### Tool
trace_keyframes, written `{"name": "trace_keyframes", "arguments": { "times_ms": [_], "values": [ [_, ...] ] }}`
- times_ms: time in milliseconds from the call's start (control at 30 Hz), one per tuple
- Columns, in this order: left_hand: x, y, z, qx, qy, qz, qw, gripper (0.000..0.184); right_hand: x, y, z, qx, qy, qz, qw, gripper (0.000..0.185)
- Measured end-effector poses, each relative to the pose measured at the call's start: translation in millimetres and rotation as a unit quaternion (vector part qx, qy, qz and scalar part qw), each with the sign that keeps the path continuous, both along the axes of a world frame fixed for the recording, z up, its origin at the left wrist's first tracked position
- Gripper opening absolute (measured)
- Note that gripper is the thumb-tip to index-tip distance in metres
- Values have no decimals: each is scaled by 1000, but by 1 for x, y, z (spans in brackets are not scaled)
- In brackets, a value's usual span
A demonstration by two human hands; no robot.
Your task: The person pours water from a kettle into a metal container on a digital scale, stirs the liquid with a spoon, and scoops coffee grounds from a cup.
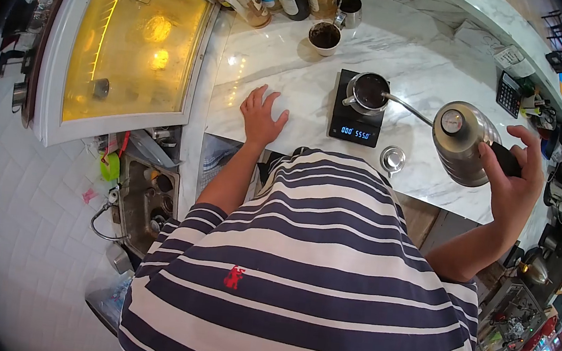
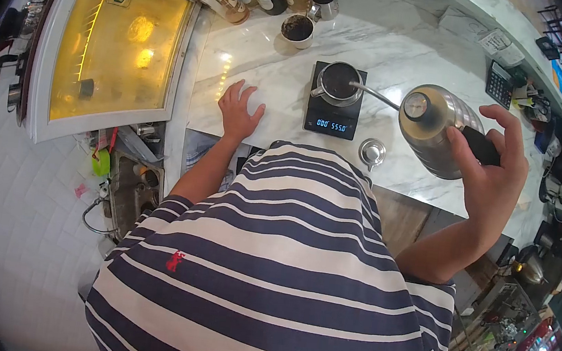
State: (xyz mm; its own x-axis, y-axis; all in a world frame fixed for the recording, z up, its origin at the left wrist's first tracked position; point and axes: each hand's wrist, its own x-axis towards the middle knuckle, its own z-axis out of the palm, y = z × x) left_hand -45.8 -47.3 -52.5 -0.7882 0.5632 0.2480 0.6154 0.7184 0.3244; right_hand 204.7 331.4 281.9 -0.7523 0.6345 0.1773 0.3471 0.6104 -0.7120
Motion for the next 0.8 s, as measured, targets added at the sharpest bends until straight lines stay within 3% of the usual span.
{"name": "trace_keyframes", "arguments": {
  "times_ms": [800],
  "values": [
    [0, 0, 2, 13, 13, -5, 1000, 56, 8, -16, 2, -21, 2, -1, 1000, 45]
  ]
}}
